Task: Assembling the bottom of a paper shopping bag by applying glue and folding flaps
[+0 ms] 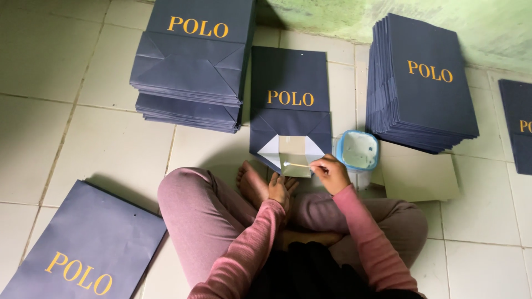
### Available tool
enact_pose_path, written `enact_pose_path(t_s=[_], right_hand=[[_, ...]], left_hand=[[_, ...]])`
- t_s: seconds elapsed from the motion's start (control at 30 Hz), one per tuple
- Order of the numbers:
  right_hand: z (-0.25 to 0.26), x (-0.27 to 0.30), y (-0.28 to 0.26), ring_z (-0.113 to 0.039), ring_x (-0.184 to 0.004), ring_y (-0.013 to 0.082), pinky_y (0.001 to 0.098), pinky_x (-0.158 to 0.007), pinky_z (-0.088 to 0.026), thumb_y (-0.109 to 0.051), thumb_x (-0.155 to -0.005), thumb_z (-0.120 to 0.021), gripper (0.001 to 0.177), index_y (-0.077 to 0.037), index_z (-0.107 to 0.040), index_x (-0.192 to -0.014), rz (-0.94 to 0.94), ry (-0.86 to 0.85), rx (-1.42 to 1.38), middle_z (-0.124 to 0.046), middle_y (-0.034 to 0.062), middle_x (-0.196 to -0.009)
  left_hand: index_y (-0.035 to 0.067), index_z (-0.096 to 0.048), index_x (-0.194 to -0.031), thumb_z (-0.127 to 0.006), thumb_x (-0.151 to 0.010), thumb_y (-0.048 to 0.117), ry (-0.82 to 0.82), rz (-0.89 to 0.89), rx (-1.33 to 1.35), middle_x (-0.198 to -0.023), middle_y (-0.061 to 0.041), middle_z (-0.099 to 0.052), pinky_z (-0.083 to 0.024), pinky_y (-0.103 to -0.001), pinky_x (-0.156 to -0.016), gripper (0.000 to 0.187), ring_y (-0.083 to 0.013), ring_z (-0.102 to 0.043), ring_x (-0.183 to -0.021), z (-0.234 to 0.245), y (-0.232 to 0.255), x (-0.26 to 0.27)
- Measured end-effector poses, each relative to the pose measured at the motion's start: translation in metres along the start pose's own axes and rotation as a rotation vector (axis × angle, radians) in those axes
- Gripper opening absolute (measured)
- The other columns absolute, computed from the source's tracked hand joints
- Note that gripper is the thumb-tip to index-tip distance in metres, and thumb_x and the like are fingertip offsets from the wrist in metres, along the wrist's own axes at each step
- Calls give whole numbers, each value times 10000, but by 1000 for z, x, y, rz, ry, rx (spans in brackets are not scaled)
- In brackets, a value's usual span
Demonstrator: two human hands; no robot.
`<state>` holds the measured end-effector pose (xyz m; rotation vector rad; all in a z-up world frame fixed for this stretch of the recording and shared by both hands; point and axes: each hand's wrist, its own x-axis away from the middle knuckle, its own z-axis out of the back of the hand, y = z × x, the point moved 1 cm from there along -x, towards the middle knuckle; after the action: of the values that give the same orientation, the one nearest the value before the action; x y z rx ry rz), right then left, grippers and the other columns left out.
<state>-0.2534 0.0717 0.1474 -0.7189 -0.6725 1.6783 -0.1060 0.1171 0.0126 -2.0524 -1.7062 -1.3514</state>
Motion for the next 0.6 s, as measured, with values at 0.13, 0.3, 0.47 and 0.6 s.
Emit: enact_pose_path(t_s=[0.13,0.3,0.47,0.6], right_hand=[[-23,-2,3,-676,-731,235,333,-651,-583,-77,-839,-765,161,-149,-828,-969,56,-61,82,-659,84,-811],[-39,-6,13,-684,-764,260,343,-674,-588,-95,-855,-751,136,-161,-808,-958,88,-97,174,-649,79,-836],[-56,-22,11,-686,-769,273,362,-679,-596,-78,-858,-740,144,-157,-796,-965,123,-101,211,-644,79,-842],[-76,-37,5,-691,-793,302,379,-703,-606,-47,-861,-715,128,-120,-775,-947,145,-123,221,-639,90,-845]], left_hand=[[27,-128,-1611,-419,-1043,117,12,-5,15,-1512,-424,-320,-459,-684,-1045,645,-600,-461,-1315,-10,11,14],[26,-181,-1608,-414,-1041,123,11,-14,-10,-1523,-403,-329,-469,-678,-1035,620,-592,-482,-1303,-12,11,14],[24,-187,-1606,-422,-1040,125,23,-18,-2,-1521,-401,-329,-482,-674,-1022,621,-596,-491,-1290,-14,9,14],[7,-190,-1600,-450,-1031,128,37,-43,11,-1514,-413,-320,-495,-674,-1001,638,-604,-522,-1249,-20,14,21]])
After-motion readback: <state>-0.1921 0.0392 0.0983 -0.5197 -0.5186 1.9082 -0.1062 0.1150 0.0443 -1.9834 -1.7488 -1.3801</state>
